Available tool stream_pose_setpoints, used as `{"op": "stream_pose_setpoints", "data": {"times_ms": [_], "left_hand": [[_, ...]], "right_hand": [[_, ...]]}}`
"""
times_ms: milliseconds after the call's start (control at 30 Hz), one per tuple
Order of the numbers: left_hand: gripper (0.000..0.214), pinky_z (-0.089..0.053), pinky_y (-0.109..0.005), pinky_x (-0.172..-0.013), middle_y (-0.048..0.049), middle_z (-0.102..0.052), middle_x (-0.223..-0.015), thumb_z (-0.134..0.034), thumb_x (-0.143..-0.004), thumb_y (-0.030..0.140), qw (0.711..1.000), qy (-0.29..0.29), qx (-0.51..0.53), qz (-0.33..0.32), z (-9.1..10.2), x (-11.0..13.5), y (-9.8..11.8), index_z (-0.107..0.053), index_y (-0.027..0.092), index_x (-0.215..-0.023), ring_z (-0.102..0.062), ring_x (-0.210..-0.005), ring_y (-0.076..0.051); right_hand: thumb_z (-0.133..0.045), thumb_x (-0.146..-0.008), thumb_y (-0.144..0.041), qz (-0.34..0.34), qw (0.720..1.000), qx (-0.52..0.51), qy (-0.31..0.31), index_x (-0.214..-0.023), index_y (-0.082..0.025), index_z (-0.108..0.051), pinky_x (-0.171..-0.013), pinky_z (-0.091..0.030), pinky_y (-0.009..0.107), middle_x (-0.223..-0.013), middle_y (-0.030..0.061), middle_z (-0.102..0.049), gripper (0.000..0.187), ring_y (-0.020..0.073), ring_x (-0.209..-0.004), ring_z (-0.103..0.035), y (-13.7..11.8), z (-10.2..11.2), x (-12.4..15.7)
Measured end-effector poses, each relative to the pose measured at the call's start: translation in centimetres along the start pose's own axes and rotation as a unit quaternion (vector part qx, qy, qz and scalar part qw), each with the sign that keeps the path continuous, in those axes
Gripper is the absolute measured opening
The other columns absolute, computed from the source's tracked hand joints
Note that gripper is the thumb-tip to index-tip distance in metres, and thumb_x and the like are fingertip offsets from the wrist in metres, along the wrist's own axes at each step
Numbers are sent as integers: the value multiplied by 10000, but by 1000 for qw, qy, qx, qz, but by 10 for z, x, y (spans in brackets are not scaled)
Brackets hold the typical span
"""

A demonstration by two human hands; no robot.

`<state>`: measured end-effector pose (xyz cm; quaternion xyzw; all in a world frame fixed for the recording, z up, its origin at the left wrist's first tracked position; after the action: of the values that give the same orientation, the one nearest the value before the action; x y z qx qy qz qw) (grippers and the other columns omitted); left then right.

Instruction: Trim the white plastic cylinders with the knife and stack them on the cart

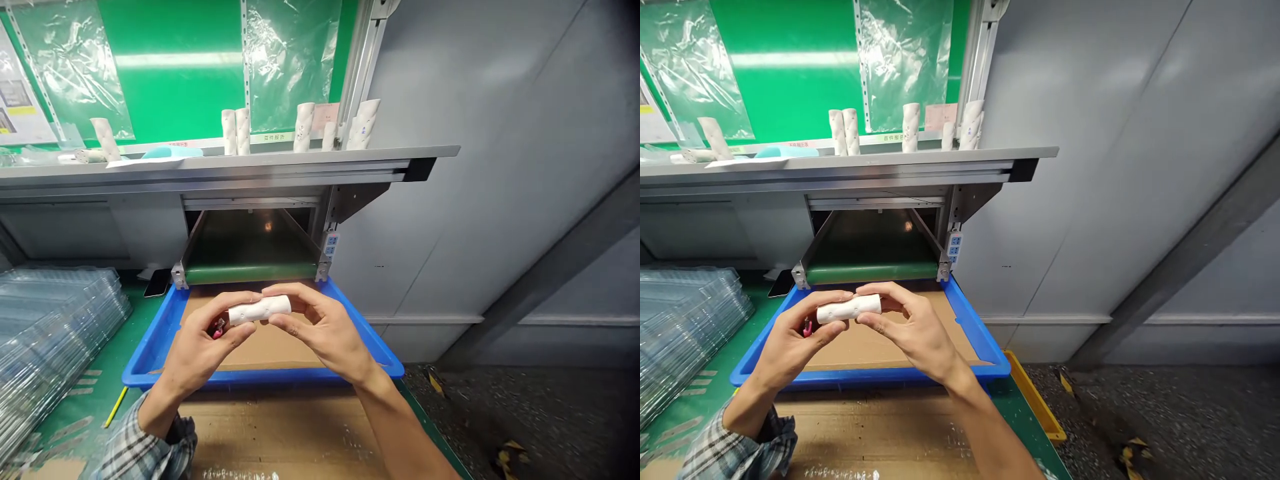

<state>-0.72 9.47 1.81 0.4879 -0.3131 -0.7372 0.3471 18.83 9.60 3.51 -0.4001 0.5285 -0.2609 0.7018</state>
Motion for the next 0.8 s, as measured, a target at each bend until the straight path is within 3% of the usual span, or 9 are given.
{"op": "stream_pose_setpoints", "data": {"times_ms": [167, 300, 500, 800], "left_hand": [[327, -499, -209, -650, -38, -764, -1255, -718, -1008, 427, 999, 15, -23, -17, 4, 1, 7, -728, 309, -1312, -701, -850, -143], [283, -522, -183, -663, -23, -776, -1232, -747, -989, 350, 996, 38, -42, -65, 8, 3, 18, -744, 313, -1269, -708, -851, -130], [272, -501, -156, -594, -5, -793, -1136, -773, -969, 333, 996, 32, -53, -66, 10, 4, 19, -747, 296, -1236, -666, -714, -90], [257, -580, -199, -692, -51, -801, -1176, -775, -962, 339, 996, 32, -42, -67, 10, 4, 23, -762, 255, -1205, -751, -891, -164]], "right_hand": [[-837, -936, -316, 29, 999, 28, 5, -1264, -325, -744, -1039, -576, 255, -1263, -7, -776, 341, 162, -1175, -723, -6, -2, 2], [-821, -942, -334, -9, 1000, 21, -8, -1295, -299, -725, -981, -617, 281, -1194, 5, -798, 368, 168, -1067, -761, -7, -5, 3], [-821, -932, -289, 4, 1000, 15, -18, -1282, -287, -728, -1000, -614, 283, -1197, 6, -787, 362, 166, -1076, -756, -11, -9, 5], [-802, -952, -287, 20, 999, 37, -14, -1244, -273, -748, -992, -619, 325, -1203, 41, -785, 297, 201, -1109, -747, -12, -8, 5]]}}
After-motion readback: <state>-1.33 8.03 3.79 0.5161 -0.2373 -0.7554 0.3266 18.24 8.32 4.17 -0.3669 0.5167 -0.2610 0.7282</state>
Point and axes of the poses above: each hand's wrist, its own x-axis away from the middle knuckle, its own z-axis out of the back of the hand, y = z × x, the point moved 6 cm from there along -x, towards the middle knuckle
